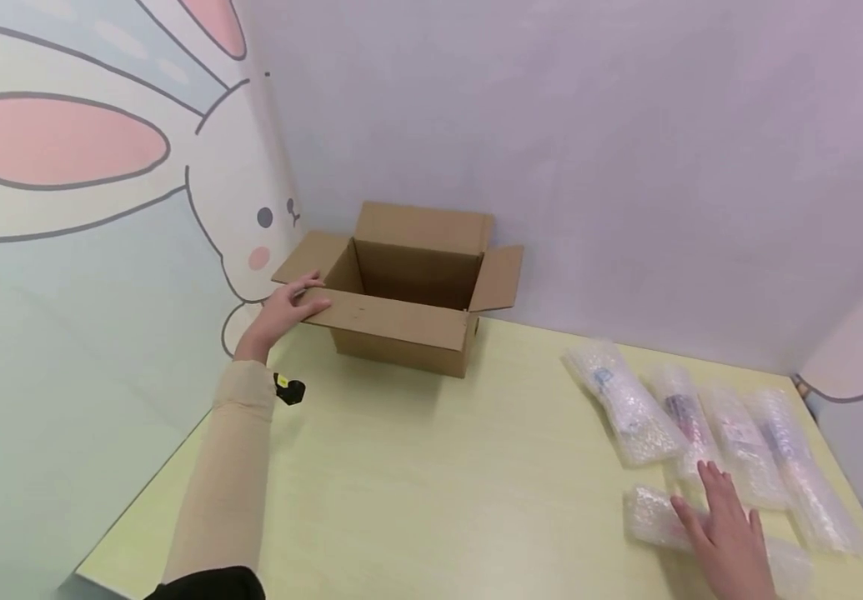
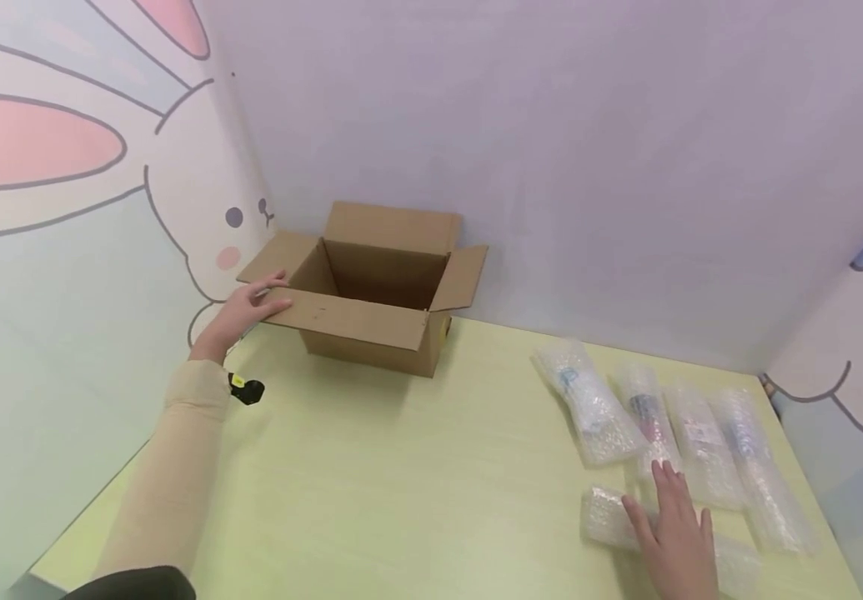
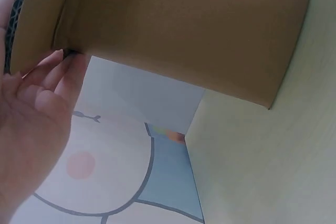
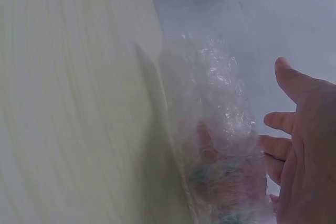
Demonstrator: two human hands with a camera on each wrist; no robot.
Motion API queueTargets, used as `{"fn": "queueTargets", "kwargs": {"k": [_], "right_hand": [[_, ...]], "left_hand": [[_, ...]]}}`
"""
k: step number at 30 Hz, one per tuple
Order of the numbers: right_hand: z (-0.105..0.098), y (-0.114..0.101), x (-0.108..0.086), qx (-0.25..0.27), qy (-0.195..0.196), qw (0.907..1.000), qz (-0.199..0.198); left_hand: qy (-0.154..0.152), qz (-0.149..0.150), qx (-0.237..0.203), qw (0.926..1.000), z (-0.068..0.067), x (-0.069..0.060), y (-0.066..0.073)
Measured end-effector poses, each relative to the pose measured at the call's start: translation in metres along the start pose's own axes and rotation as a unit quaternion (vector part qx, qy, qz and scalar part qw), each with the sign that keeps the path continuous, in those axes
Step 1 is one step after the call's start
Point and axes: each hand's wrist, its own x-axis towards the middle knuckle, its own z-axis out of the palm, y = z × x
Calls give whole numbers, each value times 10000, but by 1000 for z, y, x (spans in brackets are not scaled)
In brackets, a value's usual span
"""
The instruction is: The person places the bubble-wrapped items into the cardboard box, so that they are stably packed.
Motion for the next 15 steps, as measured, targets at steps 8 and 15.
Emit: {"fn": "queueTargets", "kwargs": {"k": [8, 15], "right_hand": [[-1, -3, 3, 87, -156, 9998, 72], [-4, 6, 1, 71, -212, 9996, 189]], "left_hand": [[65, 115, 161, 9998, 13, -11, 7], [48, 388, 141, 9991, 28, -14, 8]]}}
